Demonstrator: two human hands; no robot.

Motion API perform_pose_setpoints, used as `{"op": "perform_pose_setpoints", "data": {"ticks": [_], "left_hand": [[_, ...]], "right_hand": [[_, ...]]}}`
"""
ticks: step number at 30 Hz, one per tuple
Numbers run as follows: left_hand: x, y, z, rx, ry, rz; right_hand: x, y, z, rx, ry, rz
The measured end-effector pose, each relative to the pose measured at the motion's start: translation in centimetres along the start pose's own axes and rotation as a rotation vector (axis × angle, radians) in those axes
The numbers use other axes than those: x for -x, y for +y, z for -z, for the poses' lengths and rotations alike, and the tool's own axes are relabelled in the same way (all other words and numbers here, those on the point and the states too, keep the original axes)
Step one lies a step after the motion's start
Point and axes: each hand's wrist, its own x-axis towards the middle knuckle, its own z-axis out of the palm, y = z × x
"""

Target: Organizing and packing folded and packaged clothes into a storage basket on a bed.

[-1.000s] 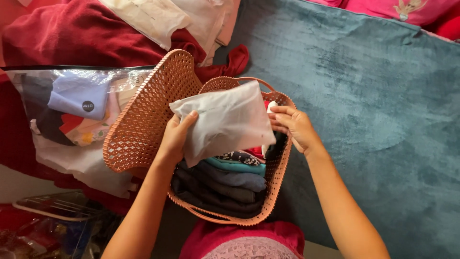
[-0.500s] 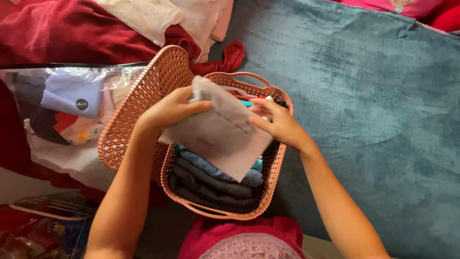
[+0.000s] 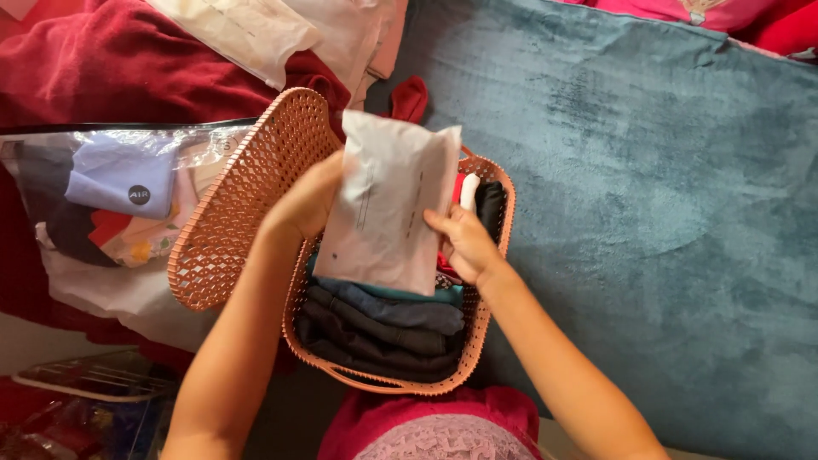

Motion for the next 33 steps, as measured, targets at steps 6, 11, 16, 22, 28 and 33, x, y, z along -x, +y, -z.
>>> {"op": "perform_pose_setpoints", "data": {"ticks": [6, 11, 16, 22, 28, 33], "left_hand": [[-0.1, -2.9, 0.4, -0.403, 0.310, -0.096], [-0.1, -3.3, -0.9, -1.108, 0.468, -0.229], [0.9, -3.5, -3.2, -1.304, 0.477, -0.397], [-0.6, -7.0, -2.4, -1.394, 0.268, -0.640], [-2.6, -10.8, 1.0, -1.251, 0.154, -0.607], [-1.8, -9.5, 0.3, -1.243, 0.119, -0.546]], "right_hand": [[-1.2, 1.8, 0.2, 0.060, 0.015, 0.055], [-1.6, 2.6, -1.1, 0.406, 0.147, 0.147], [-1.2, 5.4, -1.1, 0.851, 0.306, 0.451], [-4.1, 2.3, -3.4, 1.528, 0.272, 0.903], [-6.9, 4.1, -3.1, 1.664, 0.185, 0.836], [-7.2, 4.8, -2.9, 1.708, 0.248, 0.806]]}}
